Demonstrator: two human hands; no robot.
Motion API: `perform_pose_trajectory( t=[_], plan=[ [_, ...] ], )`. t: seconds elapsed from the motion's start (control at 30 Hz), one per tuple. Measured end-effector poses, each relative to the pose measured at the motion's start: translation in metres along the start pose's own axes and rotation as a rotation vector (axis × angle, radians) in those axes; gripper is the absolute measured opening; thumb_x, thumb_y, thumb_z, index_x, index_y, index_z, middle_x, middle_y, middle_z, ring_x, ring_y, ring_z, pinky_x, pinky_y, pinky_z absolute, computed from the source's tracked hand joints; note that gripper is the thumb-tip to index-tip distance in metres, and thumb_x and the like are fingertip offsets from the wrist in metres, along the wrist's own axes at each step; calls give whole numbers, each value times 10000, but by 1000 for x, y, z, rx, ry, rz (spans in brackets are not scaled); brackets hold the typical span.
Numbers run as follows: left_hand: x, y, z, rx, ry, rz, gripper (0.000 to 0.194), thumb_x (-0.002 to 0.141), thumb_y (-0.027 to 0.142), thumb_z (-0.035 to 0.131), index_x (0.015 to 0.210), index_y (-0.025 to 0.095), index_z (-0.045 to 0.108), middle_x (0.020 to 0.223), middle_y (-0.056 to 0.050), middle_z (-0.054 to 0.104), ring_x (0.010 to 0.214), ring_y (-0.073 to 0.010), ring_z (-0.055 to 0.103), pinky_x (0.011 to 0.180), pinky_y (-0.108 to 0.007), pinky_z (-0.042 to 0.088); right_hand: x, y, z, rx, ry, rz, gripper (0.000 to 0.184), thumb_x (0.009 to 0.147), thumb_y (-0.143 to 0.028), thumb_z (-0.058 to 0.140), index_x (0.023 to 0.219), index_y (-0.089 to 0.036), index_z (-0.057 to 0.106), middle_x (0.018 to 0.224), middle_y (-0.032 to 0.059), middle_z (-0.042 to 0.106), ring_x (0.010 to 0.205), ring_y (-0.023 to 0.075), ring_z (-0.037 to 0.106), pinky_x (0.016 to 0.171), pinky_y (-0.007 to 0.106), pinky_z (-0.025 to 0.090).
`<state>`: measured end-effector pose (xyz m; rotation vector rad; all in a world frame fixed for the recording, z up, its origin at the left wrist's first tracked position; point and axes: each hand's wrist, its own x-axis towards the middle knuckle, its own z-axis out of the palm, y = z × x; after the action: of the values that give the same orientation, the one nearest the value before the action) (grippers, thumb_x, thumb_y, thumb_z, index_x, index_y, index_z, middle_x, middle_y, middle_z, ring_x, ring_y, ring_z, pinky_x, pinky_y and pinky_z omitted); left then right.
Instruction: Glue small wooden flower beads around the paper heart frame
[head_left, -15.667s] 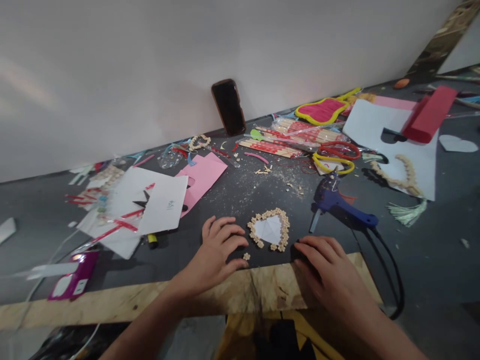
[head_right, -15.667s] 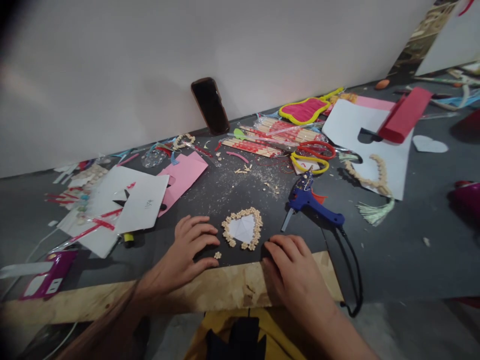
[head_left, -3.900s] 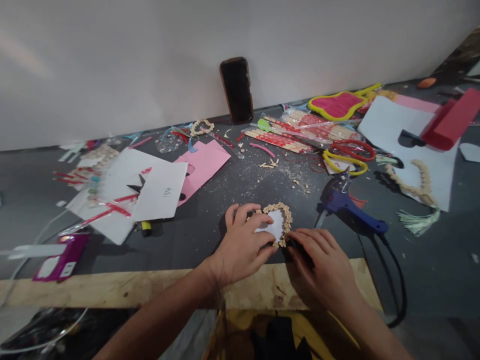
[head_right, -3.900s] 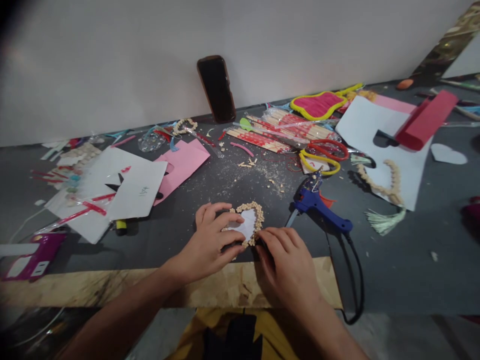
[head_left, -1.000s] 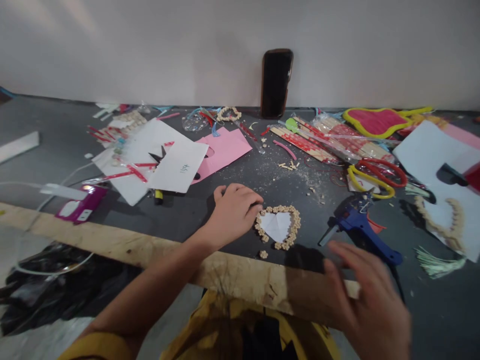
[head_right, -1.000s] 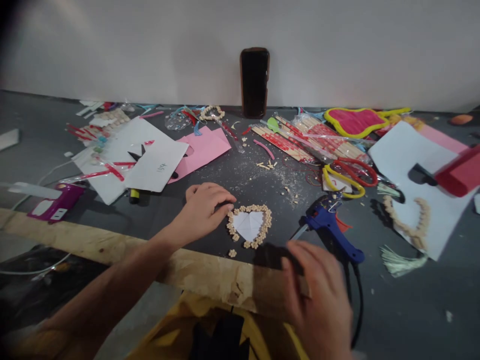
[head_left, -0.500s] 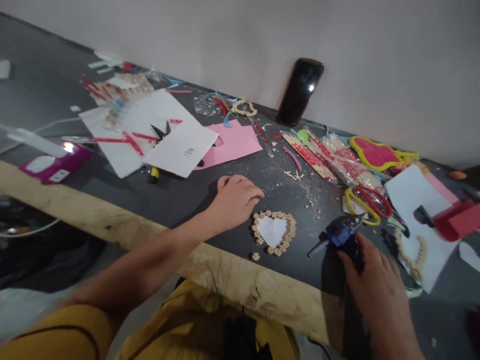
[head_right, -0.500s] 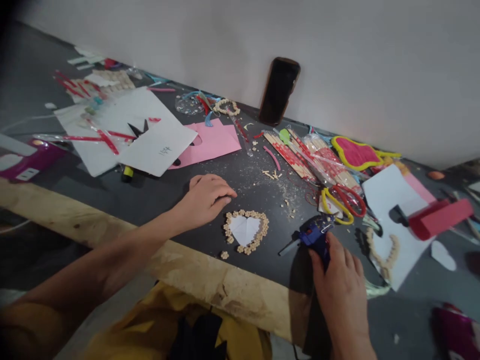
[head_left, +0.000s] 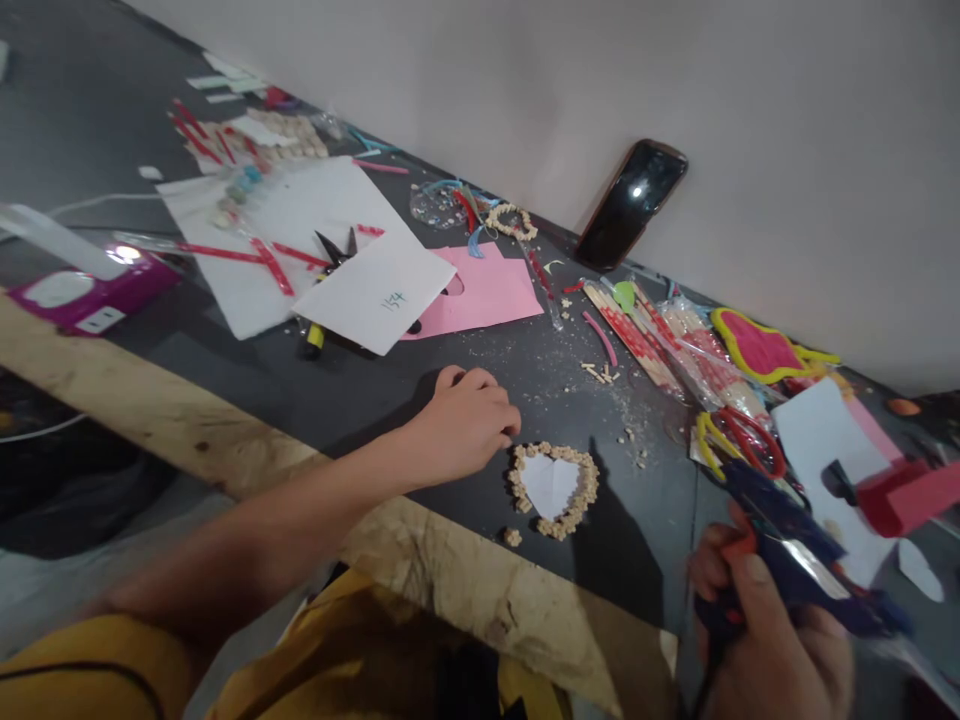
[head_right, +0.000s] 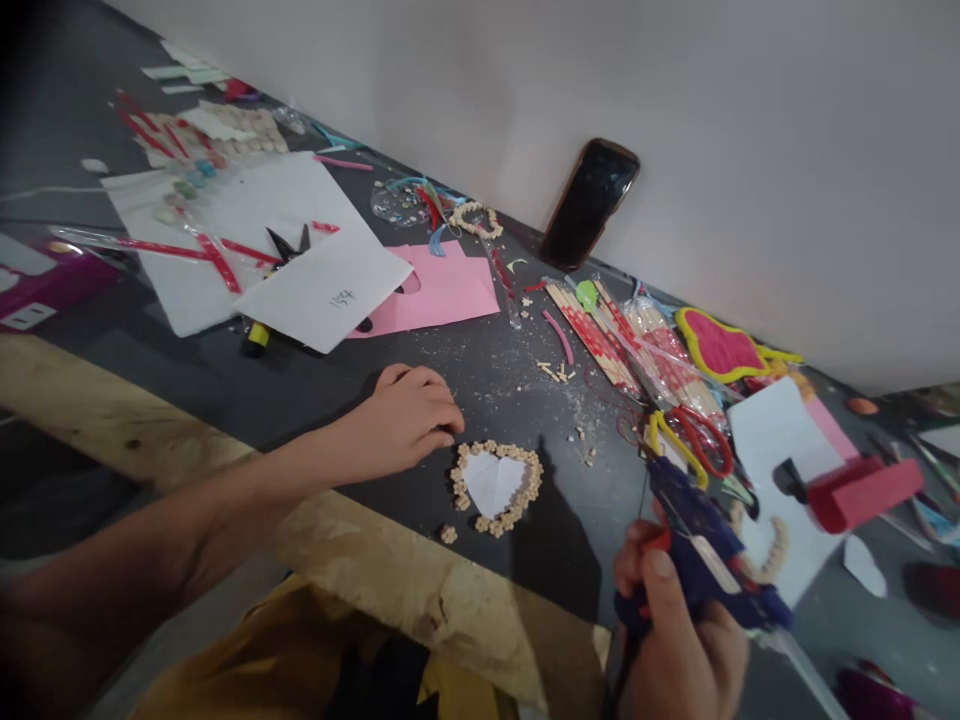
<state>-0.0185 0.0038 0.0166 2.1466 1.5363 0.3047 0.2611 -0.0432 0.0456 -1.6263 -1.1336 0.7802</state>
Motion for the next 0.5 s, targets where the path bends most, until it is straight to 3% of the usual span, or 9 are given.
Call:
perform_pose_trajectory(
  t=[0.13, 0.5],
  plan=[
    [-1, 2, 0, -1, -1, 7, 77, 867, 222, 642, 918, 253, 691, 1049, 5, 683, 1150, -244, 488, 937, -440, 236, 1, 12, 26, 62, 16, -10, 332, 739, -442, 718, 884, -168, 598, 783, 27, 595, 576, 114, 491, 498, 258, 372],
    [0, -1, 12, 2, 79, 64, 102, 877, 227, 624, 880, 302, 693, 1040, 31, 659, 1144, -231, 476, 964, -470, 204, -3, 15, 31, -47, -42, 75, 351, 773, -475, 697, 916, -162, 627, 732, 24, 598, 579, 123, 481, 502, 263, 360]
  ],
)
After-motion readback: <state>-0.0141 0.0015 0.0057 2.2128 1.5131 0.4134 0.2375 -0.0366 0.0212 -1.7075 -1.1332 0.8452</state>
